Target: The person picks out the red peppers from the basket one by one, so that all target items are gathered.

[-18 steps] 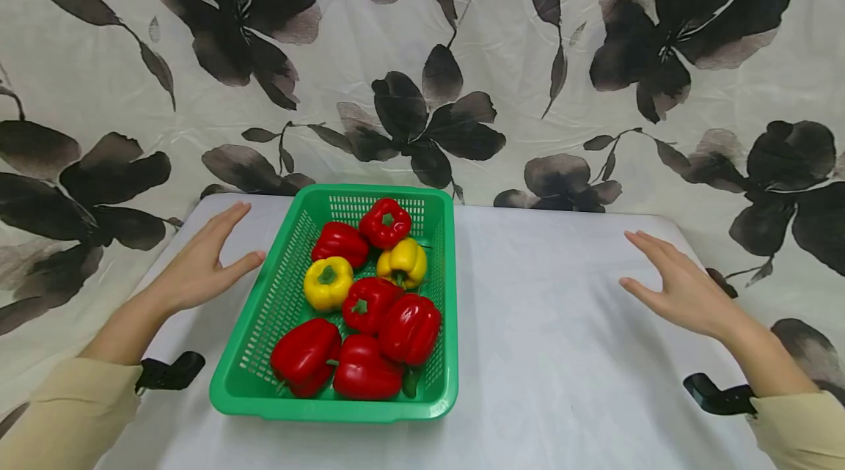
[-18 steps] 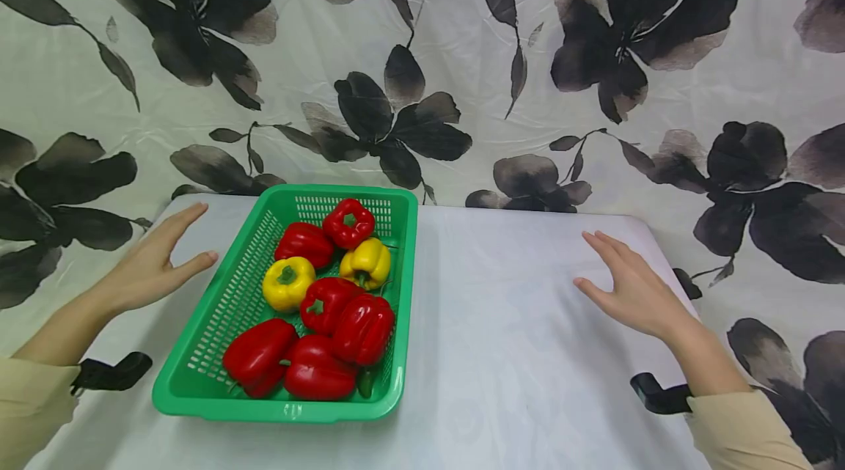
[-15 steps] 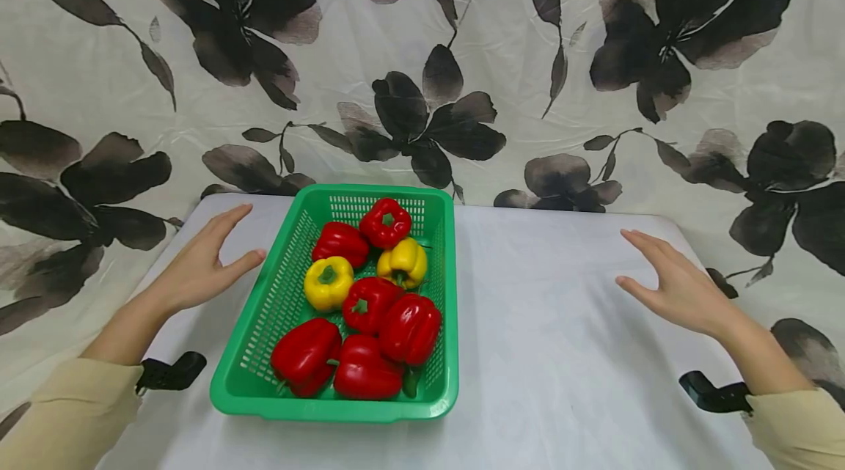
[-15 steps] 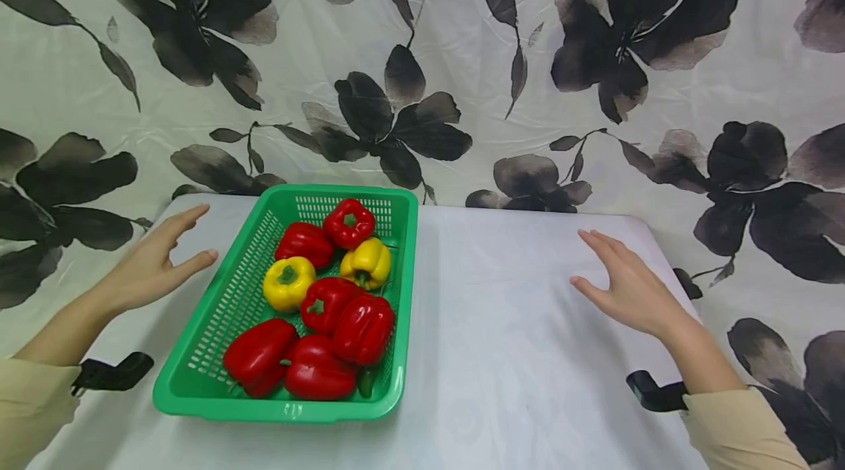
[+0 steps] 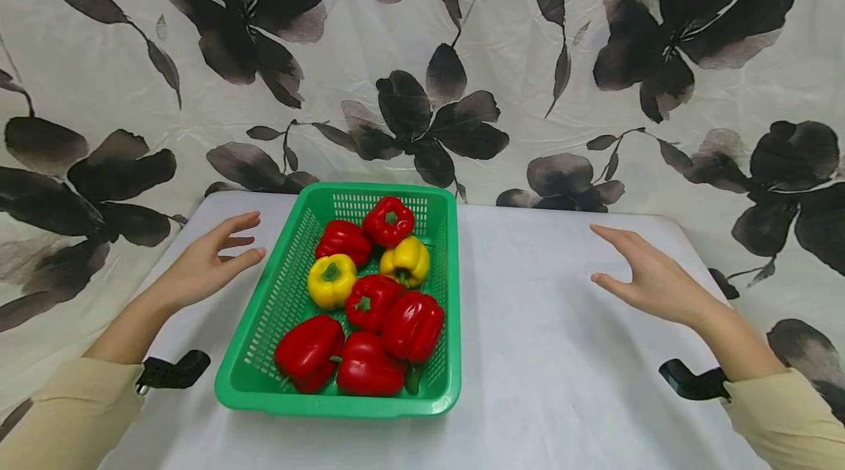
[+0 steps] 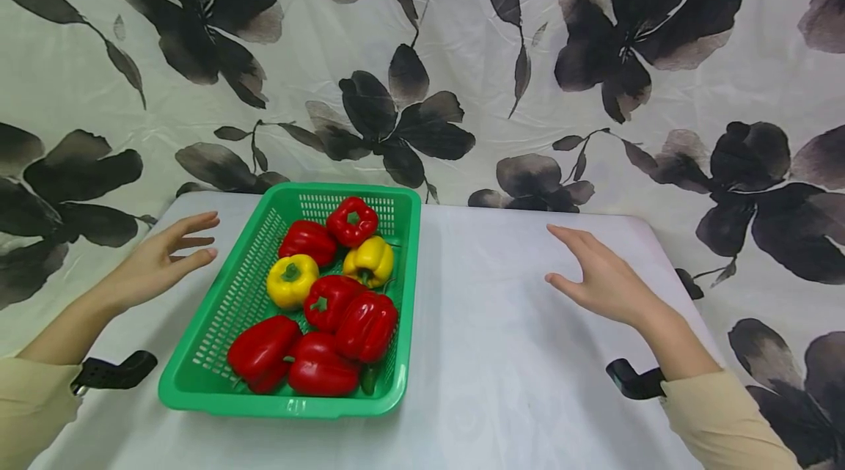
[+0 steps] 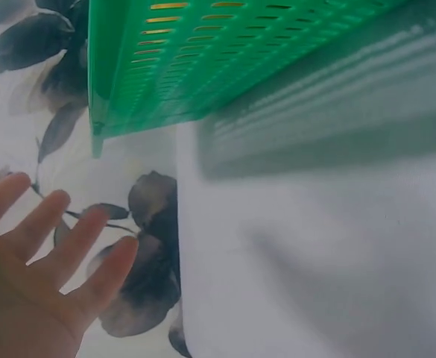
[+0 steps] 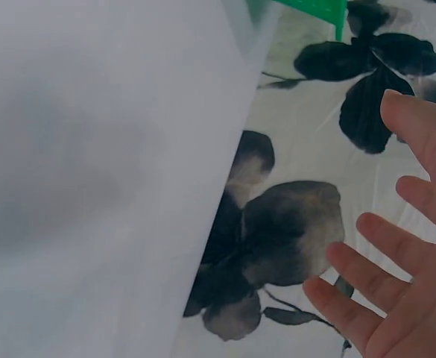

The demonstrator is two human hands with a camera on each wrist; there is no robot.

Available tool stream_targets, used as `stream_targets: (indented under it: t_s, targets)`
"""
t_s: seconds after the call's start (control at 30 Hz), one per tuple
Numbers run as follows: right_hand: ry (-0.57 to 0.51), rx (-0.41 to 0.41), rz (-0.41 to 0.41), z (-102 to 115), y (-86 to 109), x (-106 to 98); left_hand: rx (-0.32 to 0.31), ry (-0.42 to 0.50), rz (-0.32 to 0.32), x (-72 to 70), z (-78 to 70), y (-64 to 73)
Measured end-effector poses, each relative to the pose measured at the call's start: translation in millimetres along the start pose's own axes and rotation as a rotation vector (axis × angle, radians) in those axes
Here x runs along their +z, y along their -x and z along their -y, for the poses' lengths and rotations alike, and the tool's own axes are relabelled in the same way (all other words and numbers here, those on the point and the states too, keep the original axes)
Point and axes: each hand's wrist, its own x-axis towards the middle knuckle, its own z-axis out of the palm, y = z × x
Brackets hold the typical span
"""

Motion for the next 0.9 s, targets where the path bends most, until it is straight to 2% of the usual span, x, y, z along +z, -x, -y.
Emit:
stream_targets:
  t_s: [0.5,0.9]
  targets:
    - [-0.053,-0.082,-0.022,28,-22.4,5,-0.029,0.096,0.120,2.2,4.5,3.5]
    - [-0.166,-0.135,0.020,55,-41.4,4,-0.079,0.202,0.203,7.2,4.4,2.3]
